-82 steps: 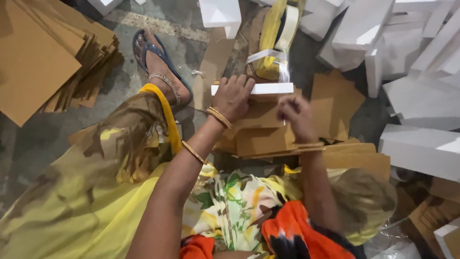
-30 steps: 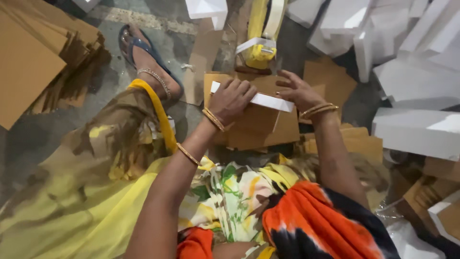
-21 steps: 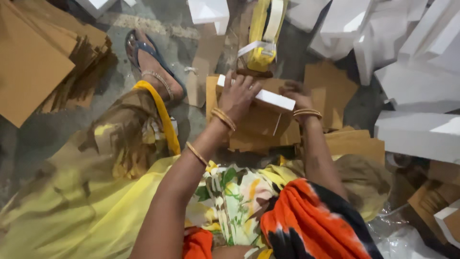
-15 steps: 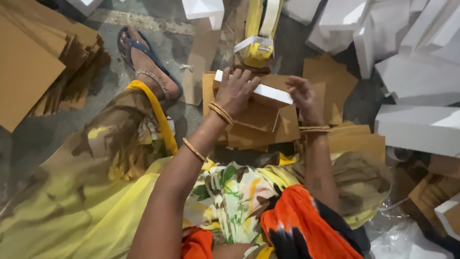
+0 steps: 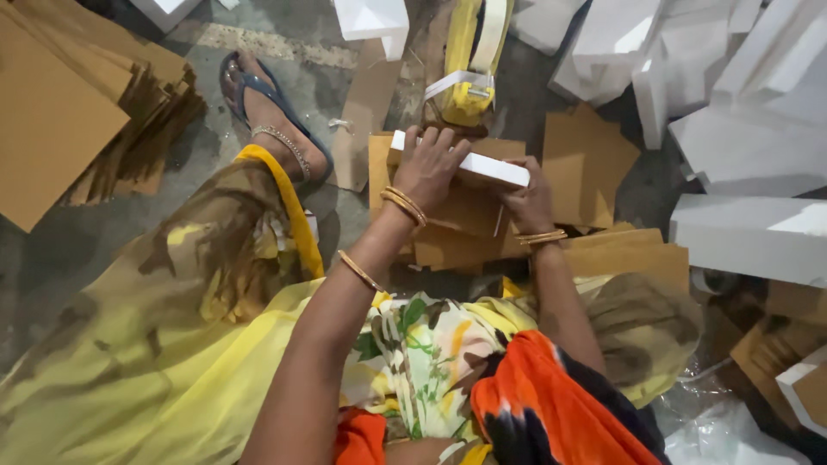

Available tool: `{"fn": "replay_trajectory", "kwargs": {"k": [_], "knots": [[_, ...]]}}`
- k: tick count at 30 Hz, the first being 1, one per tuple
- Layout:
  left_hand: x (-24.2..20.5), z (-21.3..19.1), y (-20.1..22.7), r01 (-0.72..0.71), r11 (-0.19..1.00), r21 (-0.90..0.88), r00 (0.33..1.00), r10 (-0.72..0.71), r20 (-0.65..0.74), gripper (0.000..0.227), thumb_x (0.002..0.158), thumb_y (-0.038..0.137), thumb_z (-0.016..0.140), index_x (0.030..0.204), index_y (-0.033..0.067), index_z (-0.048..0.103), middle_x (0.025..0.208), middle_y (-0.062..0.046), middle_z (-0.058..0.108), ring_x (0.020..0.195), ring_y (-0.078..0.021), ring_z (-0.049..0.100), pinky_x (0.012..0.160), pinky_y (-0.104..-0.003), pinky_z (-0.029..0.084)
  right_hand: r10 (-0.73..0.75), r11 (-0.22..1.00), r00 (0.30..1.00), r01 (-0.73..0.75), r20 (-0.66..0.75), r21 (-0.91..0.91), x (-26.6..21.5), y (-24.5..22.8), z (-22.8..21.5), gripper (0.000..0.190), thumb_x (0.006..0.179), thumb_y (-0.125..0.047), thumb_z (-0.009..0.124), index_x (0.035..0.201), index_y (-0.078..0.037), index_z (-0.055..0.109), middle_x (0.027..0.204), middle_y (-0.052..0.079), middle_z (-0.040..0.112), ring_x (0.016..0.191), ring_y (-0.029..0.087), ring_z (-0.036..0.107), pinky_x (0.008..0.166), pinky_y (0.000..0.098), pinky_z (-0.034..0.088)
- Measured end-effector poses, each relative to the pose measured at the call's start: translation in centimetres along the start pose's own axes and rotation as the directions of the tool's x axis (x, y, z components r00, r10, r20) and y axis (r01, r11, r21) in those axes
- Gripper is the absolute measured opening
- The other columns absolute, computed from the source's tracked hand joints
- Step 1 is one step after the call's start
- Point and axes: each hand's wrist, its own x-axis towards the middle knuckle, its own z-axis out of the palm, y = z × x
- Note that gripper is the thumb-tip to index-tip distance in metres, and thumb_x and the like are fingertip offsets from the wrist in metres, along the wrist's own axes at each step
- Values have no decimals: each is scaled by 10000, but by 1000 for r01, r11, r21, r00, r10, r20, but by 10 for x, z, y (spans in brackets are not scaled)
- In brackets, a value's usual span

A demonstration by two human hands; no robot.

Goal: The person sits on the floor and repeatedly places white rectangular items into brown cardboard boxes. They fold the box flaps and secure them using a tape dispenser. The person handles multiple boxes and items throughout the sequence.

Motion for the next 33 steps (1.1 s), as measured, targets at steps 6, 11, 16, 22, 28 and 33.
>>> {"fn": "replay_trajectory", "kwargs": {"k": [6,11,16,22,28,33], "knots": [[-2,7,1,-7,1000,26,999,8,-43,362,847,146,608,1205,194,633,1070,-63,585,1067,-259,554,1012,-494,349,14,998,998,-17,-58,-52,-10,21,7,396,846,0,710,1222,-39,594,1114,99,722,1044,191,696,890,321,564],[3,-3,-25,-76,997,-15,996,76,50,290,877,143,629,1165,179,633,1096,-62,632,1104,-265,606,1011,-518,408,-100,970,995,100,10,-222,-5,33,-6,298,893,-59,736,1189,-43,712,1117,136,752,1054,226,717,910,368,565],[-5,-23,-54,108,928,-358,980,-39,194,386,806,150,710,1180,112,624,1119,-130,685,1066,-368,650,891,-479,520,172,949,985,-164,9,-269,3,29,-42,428,713,-131,867,1092,-32,696,1024,156,762,951,291,732,820,407,575],[-15,-32,-54,200,821,-535,976,-118,184,381,811,180,733,1183,149,654,1062,-110,730,986,-355,687,822,-476,536,461,628,881,-240,105,-740,40,-4,-73,283,914,-94,748,1192,-45,734,1069,222,748,955,323,744,839,435,572],[-15,-28,-54,166,831,-530,983,-96,156,403,811,192,750,1195,136,642,1056,-112,723,981,-362,687,839,-477,535,20,999,992,-26,126,40,108,-29,-44,239,1027,-169,640,1208,-27,705,1038,25,698,890,123,650,771,263,526],[-18,-27,-54,101,848,-521,994,-62,92,431,772,175,753,1181,119,631,1075,-121,722,994,-371,680,852,-478,531,277,942,940,-306,199,138,144,-58,12,227,1047,-214,677,1124,-11,743,890,-29,636,727,52,511,618,234,391]]}}
